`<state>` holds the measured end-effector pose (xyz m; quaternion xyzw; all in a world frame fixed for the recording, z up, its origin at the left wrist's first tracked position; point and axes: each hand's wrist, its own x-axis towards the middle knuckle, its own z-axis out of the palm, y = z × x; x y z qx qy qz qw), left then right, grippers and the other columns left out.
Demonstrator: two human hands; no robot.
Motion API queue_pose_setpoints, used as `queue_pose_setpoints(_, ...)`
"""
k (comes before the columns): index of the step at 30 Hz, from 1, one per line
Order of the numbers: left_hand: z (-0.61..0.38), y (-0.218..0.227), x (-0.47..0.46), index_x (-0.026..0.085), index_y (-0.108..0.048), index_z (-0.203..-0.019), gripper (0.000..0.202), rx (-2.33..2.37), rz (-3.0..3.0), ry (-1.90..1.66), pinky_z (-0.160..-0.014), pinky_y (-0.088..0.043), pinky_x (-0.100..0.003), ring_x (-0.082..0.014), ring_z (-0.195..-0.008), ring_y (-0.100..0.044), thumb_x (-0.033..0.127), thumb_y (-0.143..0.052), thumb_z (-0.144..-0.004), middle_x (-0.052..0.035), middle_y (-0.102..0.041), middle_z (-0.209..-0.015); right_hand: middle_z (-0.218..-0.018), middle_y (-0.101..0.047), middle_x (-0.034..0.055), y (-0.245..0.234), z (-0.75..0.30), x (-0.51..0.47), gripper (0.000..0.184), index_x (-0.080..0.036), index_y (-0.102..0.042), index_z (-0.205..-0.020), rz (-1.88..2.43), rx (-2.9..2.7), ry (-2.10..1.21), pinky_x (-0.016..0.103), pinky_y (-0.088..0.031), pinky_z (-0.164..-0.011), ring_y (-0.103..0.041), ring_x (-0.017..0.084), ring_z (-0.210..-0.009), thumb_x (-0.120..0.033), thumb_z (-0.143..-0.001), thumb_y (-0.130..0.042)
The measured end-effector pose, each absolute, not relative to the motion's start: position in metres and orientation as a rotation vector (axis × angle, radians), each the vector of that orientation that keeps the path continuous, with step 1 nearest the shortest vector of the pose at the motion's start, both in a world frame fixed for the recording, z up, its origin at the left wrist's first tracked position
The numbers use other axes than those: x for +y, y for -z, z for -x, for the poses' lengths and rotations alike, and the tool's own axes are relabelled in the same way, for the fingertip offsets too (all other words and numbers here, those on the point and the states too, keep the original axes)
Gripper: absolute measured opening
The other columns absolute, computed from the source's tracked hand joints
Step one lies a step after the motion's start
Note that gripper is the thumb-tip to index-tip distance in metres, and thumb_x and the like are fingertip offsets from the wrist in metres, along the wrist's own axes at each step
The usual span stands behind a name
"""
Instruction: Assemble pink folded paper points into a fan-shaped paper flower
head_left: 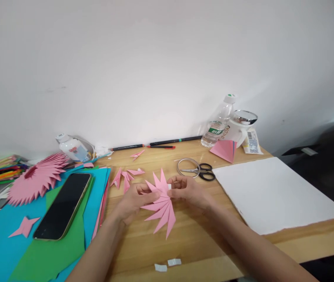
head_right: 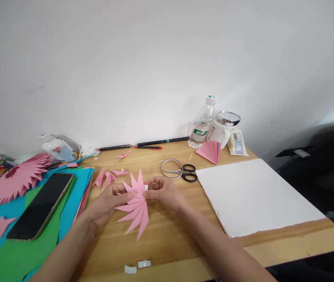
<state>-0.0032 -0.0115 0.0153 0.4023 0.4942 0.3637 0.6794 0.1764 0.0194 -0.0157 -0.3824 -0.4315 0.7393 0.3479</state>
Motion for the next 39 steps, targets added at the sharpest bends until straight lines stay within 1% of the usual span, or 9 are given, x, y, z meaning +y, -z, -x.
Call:
queue_pose_setpoints(6, 0.001, -0.017, -0.012, 0.011, -0.067, -0.062, 0.03, 1.152, -0.767, -0.77, -0.057, -0.043, -0.023, -0.0102, -0.056, -0.055, 0.032, -0.082, -0.047, -0.0021, -0.064, -0.06, -0.05, -0.053, -0.0061, 0.015, -0.176, 0.018, 0.037, -0.013, -0.061, -0.077, 0.985, -1.192, -1.912, 0.02, -0.036, -0.047, -0.047, 0.006, -0.045, -0.031, -0.051, -0.08)
queue_pose_setpoints(12, -0.004, -0.005, -0.013, 0.012, -0.064, -0.059, 0.03, 1.3, -0.787, -0.799, -0.042, -0.035, -0.021, -0.0105, -0.044, -0.051, 0.034, -0.08, -0.048, -0.0002, -0.06, -0.05, -0.065, -0.062, -0.002, 0.019, -0.174, 0.016, 0.039, -0.014, -0.062, -0.074, 0.949, -1.305, -1.87, 0.021, -0.042, -0.055, -0.056, 0.009, -0.057, -0.027, -0.045, -0.084)
queue_pose_setpoints(14, -0.003, -0.004, -0.012, 0.012, -0.064, -0.058, 0.029, 1.293, -0.789, -0.812, -0.042, -0.036, -0.021, -0.0119, -0.046, -0.053, 0.034, -0.08, -0.048, -0.0013, -0.061, -0.051, -0.067, -0.063, -0.0008, 0.019, -0.174, 0.016, 0.038, -0.014, -0.061, -0.074, 0.94, -1.285, -1.87, 0.023, -0.045, -0.057, -0.058, 0.011, -0.058, -0.03, -0.047, -0.083)
queue_pose_setpoints(16, -0.002, -0.005, -0.012, 0.012, -0.064, -0.058, 0.028, 1.285, -0.764, -0.823, -0.043, -0.037, -0.021, -0.0118, -0.046, -0.053, 0.033, -0.08, -0.049, -0.0014, -0.062, -0.052, -0.067, -0.065, 0.0012, 0.017, -0.174, 0.015, 0.033, -0.014, -0.062, -0.076, 0.932, -1.307, -1.831, 0.026, -0.046, -0.058, -0.06, 0.013, -0.059, -0.036, -0.056, -0.078)
queue_pose_setpoints(18, 0.0, -0.007, -0.011, 0.013, -0.063, -0.057, 0.027, 1.31, -0.732, -0.839, -0.041, -0.035, -0.02, -0.0095, -0.042, -0.049, 0.033, -0.08, -0.049, 0.0006, -0.06, -0.048, -0.071, -0.066, 0.0039, 0.014, -0.175, 0.016, 0.026, -0.015, -0.066, -0.078, 0.914, -1.438, -1.655, 0.028, -0.047, -0.06, -0.061, 0.015, -0.064, -0.038, -0.067, -0.07)
queue_pose_setpoints(21, 0.002, -0.009, -0.01, 0.012, -0.061, -0.054, 0.027, 1.324, -0.701, -0.853, -0.04, -0.033, -0.019, -0.0072, -0.04, -0.045, 0.031, -0.08, -0.048, 0.0026, -0.056, -0.045, -0.081, -0.066, 0.0074, 0.013, -0.178, 0.016, 0.016, -0.018, -0.069, -0.083, 0.796, -1.788, -1.153, 0.029, -0.046, -0.066, -0.061, 0.017, -0.074, -0.029, -0.08, -0.058)
queue_pose_setpoints(23, 0.003, -0.011, -0.01, 0.012, -0.061, -0.054, 0.028, 1.305, -0.703, -0.838, -0.041, -0.034, -0.019, -0.0077, -0.042, -0.047, 0.031, -0.081, -0.047, 0.0016, -0.057, -0.047, -0.085, -0.064, 0.0091, 0.017, -0.179, 0.016, 0.019, -0.019, -0.07, -0.089, 0.692, -1.965, -0.875, 0.028, -0.046, -0.065, -0.06, 0.017, -0.075, -0.023, -0.085, -0.051)
queue_pose_setpoints(26, 0.007, -0.012, -0.009, 0.011, -0.062, -0.055, 0.029, 1.29, -0.734, -0.8, -0.042, -0.035, -0.019, -0.0081, -0.043, -0.048, 0.032, -0.081, -0.047, 0.0007, -0.058, -0.048, -0.089, -0.061, 0.0096, 0.025, -0.18, 0.015, 0.025, -0.021, -0.068, -0.098, 0.637, -2.106, -0.704, 0.026, -0.045, -0.061, -0.058, 0.016, -0.074, -0.021, -0.088, -0.045)
queue_pose_setpoints(39, 0.012, -0.009, -0.008, 0.012, -0.063, -0.055, 0.027, 1.354, -0.766, -0.626, -0.042, -0.03, -0.02, -0.0074, -0.04, -0.045, 0.029, -0.081, -0.044, 0.0021, -0.056, -0.046, -0.095, -0.061, 0.0084, 0.025, -0.185, 0.015, 0.028, -0.024, -0.062, -0.109, 0.558, -2.266, -0.795, 0.027, -0.046, -0.065, -0.058, 0.016, -0.079, -0.02, -0.089, -0.042)
